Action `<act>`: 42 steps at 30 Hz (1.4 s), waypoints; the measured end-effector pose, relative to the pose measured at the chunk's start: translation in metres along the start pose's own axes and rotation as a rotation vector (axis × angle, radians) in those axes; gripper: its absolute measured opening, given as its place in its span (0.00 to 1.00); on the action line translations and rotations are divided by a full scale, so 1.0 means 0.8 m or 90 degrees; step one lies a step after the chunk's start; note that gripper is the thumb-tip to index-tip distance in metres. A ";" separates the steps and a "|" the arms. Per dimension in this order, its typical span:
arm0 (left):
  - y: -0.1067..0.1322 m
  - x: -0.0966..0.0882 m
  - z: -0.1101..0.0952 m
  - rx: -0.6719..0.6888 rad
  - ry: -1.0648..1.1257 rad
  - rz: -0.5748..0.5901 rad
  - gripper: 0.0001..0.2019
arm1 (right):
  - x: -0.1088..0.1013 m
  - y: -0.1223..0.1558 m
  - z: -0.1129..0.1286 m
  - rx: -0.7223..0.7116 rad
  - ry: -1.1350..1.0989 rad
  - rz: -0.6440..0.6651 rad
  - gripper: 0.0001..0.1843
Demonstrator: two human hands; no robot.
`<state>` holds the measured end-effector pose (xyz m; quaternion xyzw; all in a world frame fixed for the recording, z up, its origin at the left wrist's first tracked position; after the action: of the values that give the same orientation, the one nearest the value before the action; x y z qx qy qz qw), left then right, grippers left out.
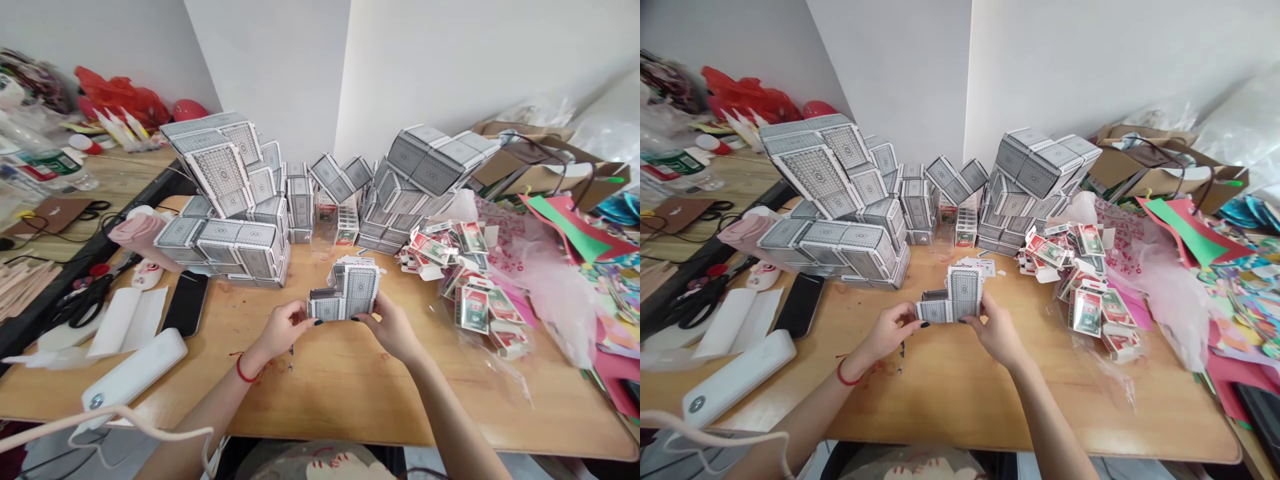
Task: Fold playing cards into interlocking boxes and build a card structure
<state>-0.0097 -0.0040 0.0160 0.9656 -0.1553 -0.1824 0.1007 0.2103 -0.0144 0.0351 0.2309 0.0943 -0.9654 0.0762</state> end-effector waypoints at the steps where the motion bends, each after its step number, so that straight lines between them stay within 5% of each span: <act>1: 0.000 0.000 0.000 0.000 -0.002 -0.002 0.09 | 0.000 0.000 0.002 0.000 0.008 0.003 0.11; 20: -0.011 -0.003 0.003 -0.009 0.047 0.041 0.10 | -0.008 -0.017 0.001 -0.028 0.123 0.074 0.06; 42: -0.010 -0.006 0.006 0.021 -0.029 -0.056 0.10 | -0.008 -0.027 -0.003 0.010 0.107 0.115 0.07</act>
<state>-0.0134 0.0044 0.0114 0.9686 -0.1182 -0.2062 0.0728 0.2125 0.0074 0.0393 0.3195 0.0718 -0.9324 0.1530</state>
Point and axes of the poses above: each hand's wrist, its own y-axis away from the middle knuckle, its own x-axis out of the palm, z = x × y, the point moved 2 cm from there along -y, towards the middle knuckle, and after that the axes turned 10 degrees about -x, right-handed, at the moved point
